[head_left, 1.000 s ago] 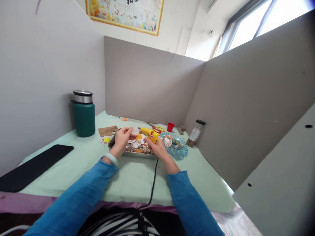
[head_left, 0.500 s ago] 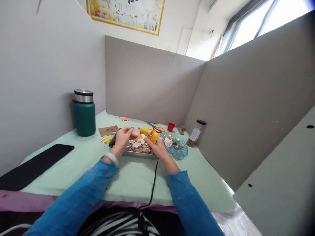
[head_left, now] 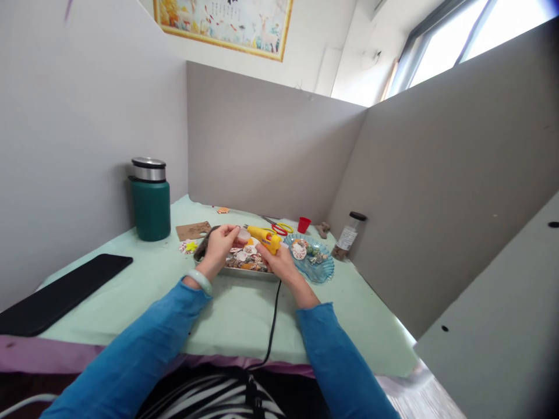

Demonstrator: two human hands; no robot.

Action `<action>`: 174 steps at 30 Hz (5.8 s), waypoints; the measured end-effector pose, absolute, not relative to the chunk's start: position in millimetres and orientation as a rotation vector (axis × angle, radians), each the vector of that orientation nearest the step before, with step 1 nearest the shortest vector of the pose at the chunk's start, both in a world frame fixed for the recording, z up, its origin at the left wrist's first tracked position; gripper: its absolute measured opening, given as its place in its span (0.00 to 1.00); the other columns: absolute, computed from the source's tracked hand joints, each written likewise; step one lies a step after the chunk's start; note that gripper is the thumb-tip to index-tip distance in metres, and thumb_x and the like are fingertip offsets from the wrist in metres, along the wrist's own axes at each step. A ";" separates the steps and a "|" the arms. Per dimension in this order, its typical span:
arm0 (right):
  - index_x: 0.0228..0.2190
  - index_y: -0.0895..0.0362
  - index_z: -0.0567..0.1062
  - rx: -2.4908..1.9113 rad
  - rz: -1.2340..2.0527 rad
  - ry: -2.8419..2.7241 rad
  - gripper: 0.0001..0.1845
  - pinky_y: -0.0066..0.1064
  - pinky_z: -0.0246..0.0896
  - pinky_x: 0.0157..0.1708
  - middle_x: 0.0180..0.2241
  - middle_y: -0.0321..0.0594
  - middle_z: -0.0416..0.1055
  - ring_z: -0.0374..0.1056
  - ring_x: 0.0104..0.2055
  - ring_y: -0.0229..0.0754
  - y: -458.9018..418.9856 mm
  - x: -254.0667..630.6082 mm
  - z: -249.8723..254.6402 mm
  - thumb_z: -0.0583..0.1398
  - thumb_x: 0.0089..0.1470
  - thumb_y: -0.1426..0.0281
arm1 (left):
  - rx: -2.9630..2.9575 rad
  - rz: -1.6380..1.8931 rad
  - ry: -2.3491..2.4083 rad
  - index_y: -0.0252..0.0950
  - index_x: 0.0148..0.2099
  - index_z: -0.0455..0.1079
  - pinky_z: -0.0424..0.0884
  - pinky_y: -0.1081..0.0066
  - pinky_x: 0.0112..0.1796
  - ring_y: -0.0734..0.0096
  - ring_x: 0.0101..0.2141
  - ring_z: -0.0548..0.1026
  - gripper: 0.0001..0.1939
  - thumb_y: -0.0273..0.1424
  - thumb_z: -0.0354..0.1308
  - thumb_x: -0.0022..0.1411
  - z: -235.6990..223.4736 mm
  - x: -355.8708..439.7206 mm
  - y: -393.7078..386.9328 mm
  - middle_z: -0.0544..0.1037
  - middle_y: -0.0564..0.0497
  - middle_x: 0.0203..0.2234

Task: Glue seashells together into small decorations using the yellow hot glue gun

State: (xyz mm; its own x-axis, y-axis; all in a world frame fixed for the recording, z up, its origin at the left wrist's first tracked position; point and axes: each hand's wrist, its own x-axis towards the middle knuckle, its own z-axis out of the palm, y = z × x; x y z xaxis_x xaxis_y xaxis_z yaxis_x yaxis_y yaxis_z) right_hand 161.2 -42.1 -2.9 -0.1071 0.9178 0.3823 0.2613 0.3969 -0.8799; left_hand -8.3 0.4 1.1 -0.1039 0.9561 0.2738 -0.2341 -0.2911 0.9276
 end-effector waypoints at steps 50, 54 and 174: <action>0.22 0.56 0.67 -1.077 0.781 -1.605 0.24 0.24 0.51 0.17 0.14 0.30 0.59 0.56 0.18 0.33 -43.1 162.4 -2.2 0.60 0.51 0.48 | 1.353 1.658 0.993 0.34 0.35 0.71 0.75 0.69 0.28 0.63 0.24 0.80 0.14 0.40 0.62 0.55 -6.8 -8.0 8.3 0.78 0.49 0.20; 0.23 0.56 0.67 -1.086 0.790 -1.608 0.25 0.25 0.51 0.17 0.14 0.30 0.59 0.56 0.18 0.34 -44.1 161.9 -1.3 0.60 0.50 0.47 | 1.351 1.658 1.009 0.34 0.35 0.71 0.75 0.69 0.28 0.63 0.23 0.79 0.13 0.39 0.63 0.55 -2.4 -6.3 4.0 0.78 0.49 0.19; 0.24 0.55 0.68 -1.047 0.529 -1.378 0.13 0.30 0.57 0.28 0.21 0.32 0.65 0.60 0.24 0.38 -26.8 158.3 -5.4 0.59 0.48 0.58 | 1.338 1.303 0.763 0.31 0.37 0.71 0.75 0.68 0.29 0.67 0.22 0.77 0.26 0.43 0.72 0.42 7.7 -3.2 -11.4 0.78 0.47 0.19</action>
